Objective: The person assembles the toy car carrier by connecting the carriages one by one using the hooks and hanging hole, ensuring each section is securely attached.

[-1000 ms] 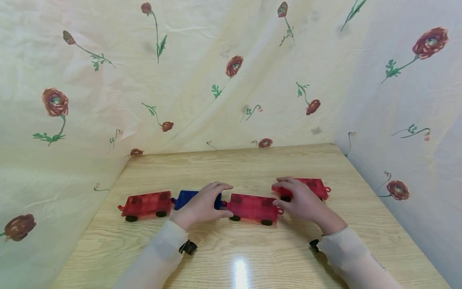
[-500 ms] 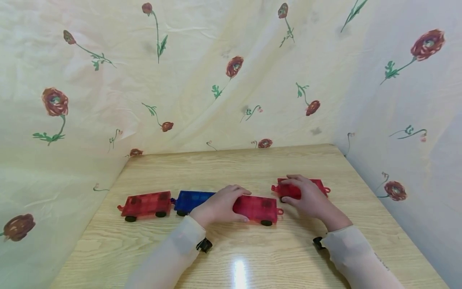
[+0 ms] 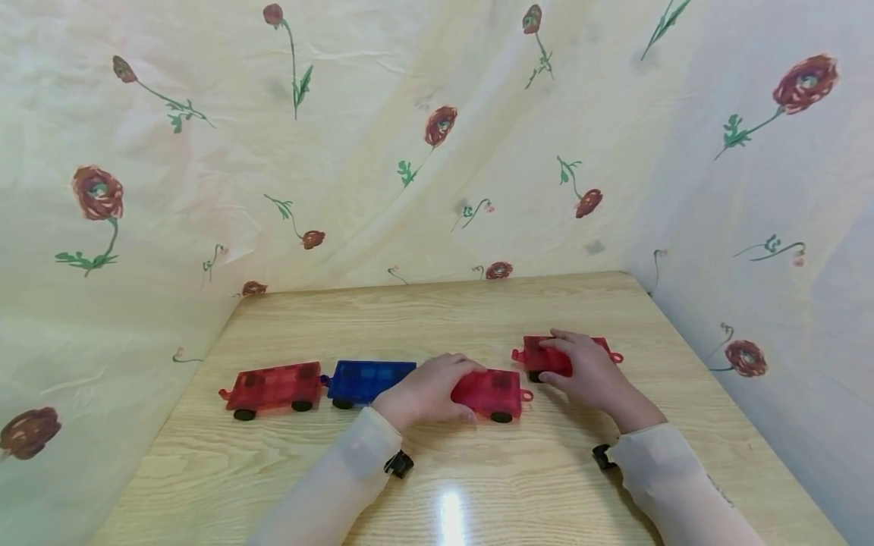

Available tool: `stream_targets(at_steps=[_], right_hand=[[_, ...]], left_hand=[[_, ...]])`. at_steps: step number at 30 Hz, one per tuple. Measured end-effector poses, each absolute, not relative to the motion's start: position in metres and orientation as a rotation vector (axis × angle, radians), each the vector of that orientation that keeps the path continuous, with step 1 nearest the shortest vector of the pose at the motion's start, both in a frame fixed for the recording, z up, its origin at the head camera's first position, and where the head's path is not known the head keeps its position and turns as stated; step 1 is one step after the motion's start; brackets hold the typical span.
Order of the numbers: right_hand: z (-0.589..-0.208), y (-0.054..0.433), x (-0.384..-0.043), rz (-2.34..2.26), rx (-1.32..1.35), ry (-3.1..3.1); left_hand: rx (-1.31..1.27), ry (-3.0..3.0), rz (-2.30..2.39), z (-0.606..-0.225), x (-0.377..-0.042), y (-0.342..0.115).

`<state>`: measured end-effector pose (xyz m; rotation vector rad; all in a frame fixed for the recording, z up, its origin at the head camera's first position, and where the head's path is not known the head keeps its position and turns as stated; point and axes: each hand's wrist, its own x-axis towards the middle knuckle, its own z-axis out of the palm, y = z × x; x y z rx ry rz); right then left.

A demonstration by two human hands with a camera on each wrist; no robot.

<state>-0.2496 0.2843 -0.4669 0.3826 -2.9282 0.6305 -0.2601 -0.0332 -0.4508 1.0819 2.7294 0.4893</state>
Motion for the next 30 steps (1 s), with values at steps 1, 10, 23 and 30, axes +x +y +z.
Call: stream_targets(at_steps=[1, 10, 23, 30], right_hand=[[-0.467, 0.284, -0.25, 0.625, 0.383, -2.93], [-0.463, 0.282, -0.248, 0.601, 0.382, -2.951], [-0.461, 0.292, -0.246, 0.575, 0.404, -2.934], [-0.46, 0.294, -0.244, 0.624, 0.435, -2.947]], left_hand=[[1.076, 2.734, 0.496, -0.451, -0.261, -0.034], [1.015, 2.748, 0.517, -0.452, -0.266, -0.04], [1.006, 2.735, 0.6, -0.455, -0.269, -0.039], [0.95, 2.743, 0.652, -0.458, -0.272, -0.038]])
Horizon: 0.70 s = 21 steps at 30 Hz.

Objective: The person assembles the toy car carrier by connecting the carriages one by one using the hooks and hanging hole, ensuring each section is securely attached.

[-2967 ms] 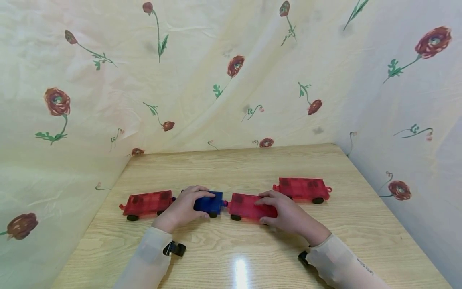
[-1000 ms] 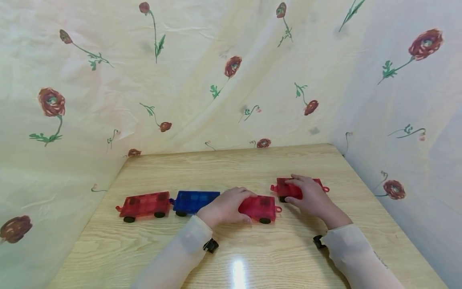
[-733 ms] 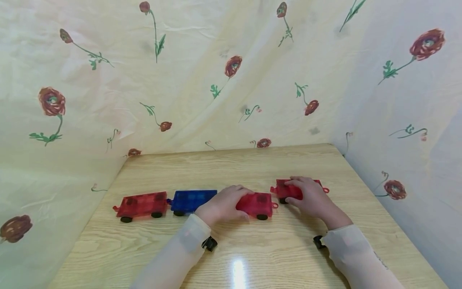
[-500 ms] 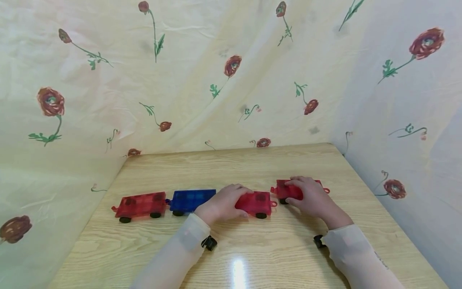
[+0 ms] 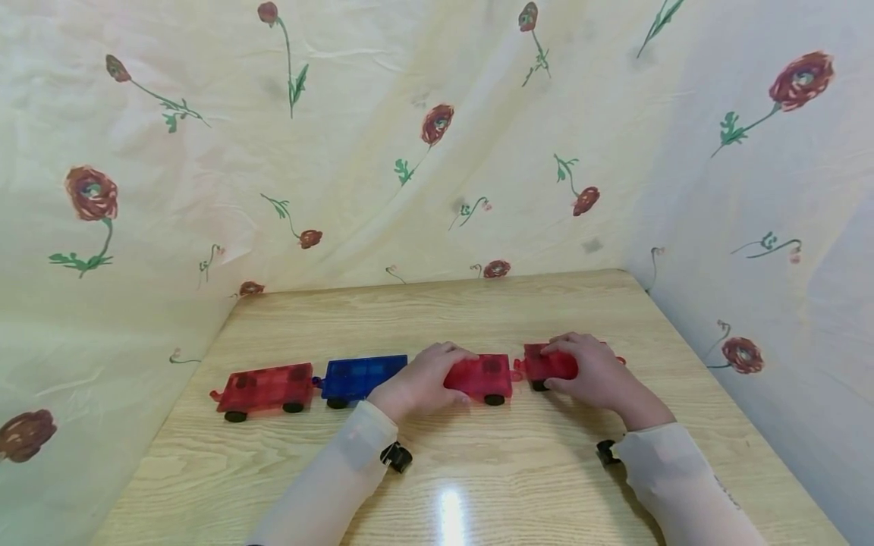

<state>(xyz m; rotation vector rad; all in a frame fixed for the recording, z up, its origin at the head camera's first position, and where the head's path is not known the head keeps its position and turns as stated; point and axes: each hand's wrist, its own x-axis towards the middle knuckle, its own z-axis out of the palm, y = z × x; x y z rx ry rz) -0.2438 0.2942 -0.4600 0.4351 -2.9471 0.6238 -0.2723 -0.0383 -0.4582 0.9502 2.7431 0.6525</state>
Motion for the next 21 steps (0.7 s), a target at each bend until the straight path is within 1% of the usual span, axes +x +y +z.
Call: stream_targets(at_steps=[21], right_hand=[[-0.456, 0.287, -0.241, 0.654, 0.427, -2.951]], left_hand=[[0.919, 2.763, 0.75, -0.457, -0.284, -0.037]])
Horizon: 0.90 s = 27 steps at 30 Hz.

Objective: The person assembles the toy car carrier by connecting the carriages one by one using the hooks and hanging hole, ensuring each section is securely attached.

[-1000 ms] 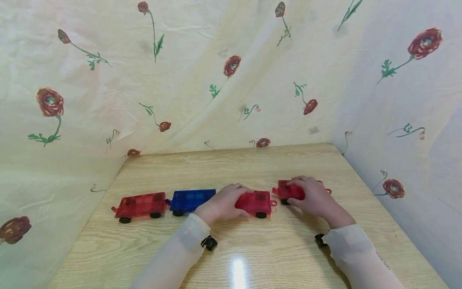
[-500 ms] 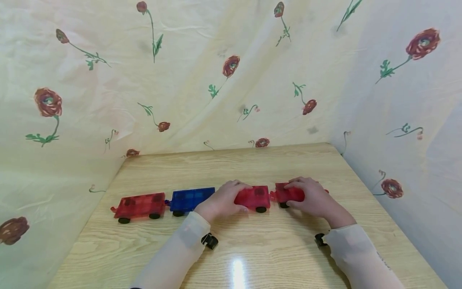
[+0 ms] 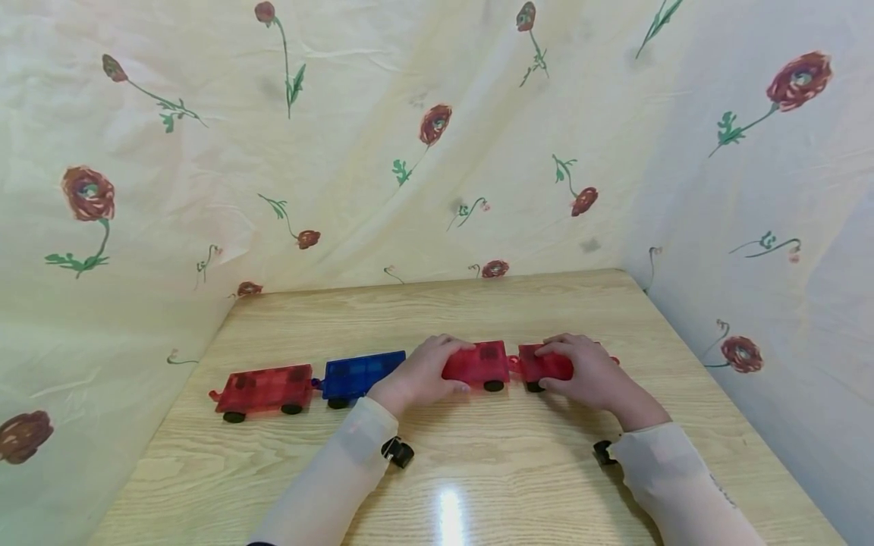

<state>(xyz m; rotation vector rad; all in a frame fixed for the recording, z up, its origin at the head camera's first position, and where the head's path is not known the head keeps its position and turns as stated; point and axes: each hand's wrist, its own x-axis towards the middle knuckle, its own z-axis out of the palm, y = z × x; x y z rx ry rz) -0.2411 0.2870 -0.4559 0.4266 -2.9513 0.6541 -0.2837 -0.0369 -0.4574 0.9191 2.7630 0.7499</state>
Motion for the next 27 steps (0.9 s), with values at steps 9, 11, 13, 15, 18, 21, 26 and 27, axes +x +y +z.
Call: stream_targets(at_steps=[9, 11, 13, 15, 18, 21, 26, 27], right_hand=[[-0.456, 0.2855, -0.241, 0.668, 0.438, -2.944], [-0.4553, 0.2851, -0.2407, 0.669, 0.442, -2.944], [-0.4549, 0.2849, -0.2405, 0.667, 0.445, -2.943], [-0.4548, 0.2846, -0.2406, 0.666, 0.448, -2.942], [-0.4552, 0.2842, -0.2413, 0.664, 0.446, -2.946], [-0.4558, 0.2842, -0.2421, 0.666, 0.431, -2.958], [-0.4563, 0.2847, -0.242, 0.676, 0.416, -2.966], [-0.4564, 0.2847, -0.242, 0.679, 0.416, -2.964]], left_hand=[[0.931, 2.769, 0.744, -0.4614, -0.286, -0.0352], [0.933, 2.772, 0.739, -0.4619, -0.2863, -0.035], [0.934, 2.774, 0.735, -0.4622, -0.2865, -0.0349], [0.933, 2.774, 0.734, -0.4622, -0.2863, -0.0352], [0.929, 2.773, 0.731, -0.4619, -0.2859, -0.0355], [0.924, 2.775, 0.726, -0.4616, -0.2855, -0.0359], [0.926, 2.777, 0.718, -0.4619, -0.2852, -0.0366], [0.926, 2.776, 0.719, -0.4618, -0.2852, -0.0367]])
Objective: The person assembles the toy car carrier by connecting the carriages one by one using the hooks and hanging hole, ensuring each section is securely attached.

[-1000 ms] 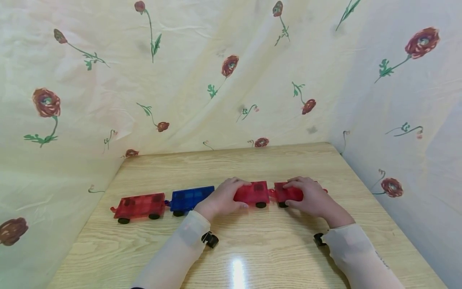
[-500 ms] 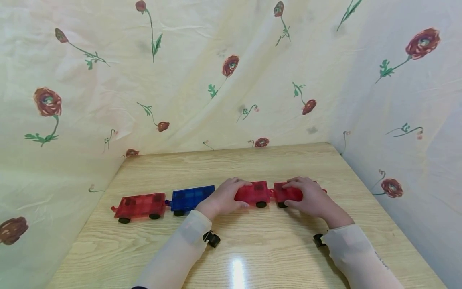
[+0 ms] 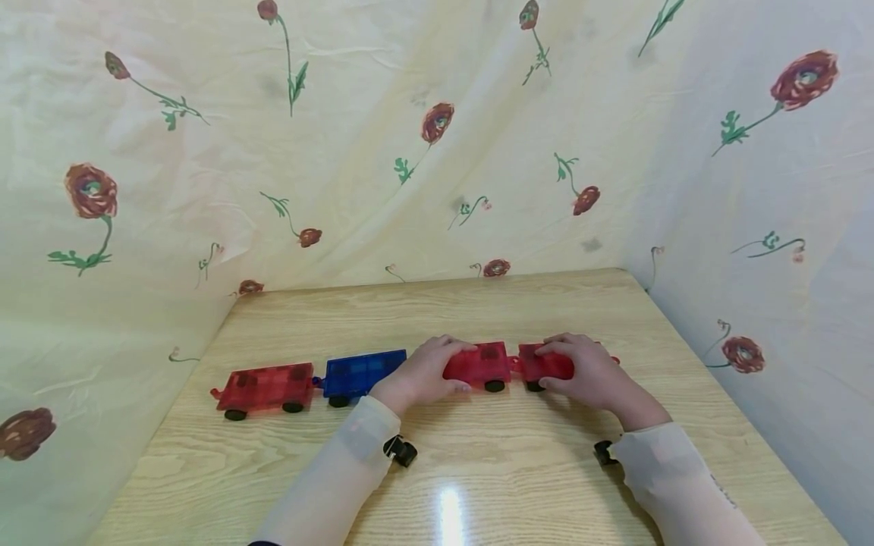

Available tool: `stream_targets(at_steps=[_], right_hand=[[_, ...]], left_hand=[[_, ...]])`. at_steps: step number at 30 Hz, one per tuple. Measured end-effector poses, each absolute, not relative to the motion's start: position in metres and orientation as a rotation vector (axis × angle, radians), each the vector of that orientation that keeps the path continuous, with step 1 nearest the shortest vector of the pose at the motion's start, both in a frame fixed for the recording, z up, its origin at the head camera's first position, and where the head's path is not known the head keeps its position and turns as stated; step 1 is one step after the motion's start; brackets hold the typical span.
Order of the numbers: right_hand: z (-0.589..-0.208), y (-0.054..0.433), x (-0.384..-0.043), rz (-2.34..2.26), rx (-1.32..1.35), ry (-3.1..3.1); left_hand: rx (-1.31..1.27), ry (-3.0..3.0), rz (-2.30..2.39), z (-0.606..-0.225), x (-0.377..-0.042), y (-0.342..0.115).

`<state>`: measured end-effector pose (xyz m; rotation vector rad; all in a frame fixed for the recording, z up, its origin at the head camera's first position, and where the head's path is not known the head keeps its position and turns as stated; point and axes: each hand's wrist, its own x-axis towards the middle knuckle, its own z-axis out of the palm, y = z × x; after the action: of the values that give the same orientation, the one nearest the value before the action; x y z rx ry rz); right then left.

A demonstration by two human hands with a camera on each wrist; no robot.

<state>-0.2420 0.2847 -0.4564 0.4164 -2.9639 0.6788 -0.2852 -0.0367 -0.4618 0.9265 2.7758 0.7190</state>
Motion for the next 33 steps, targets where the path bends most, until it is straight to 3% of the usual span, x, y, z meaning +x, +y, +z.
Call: stream_targets(at_steps=[33], right_hand=[[-0.4557, 0.288, -0.2432, 0.687, 0.449, -2.952]], left_hand=[[0.942, 2.782, 0.67, -0.4632, -0.2871, -0.0384]])
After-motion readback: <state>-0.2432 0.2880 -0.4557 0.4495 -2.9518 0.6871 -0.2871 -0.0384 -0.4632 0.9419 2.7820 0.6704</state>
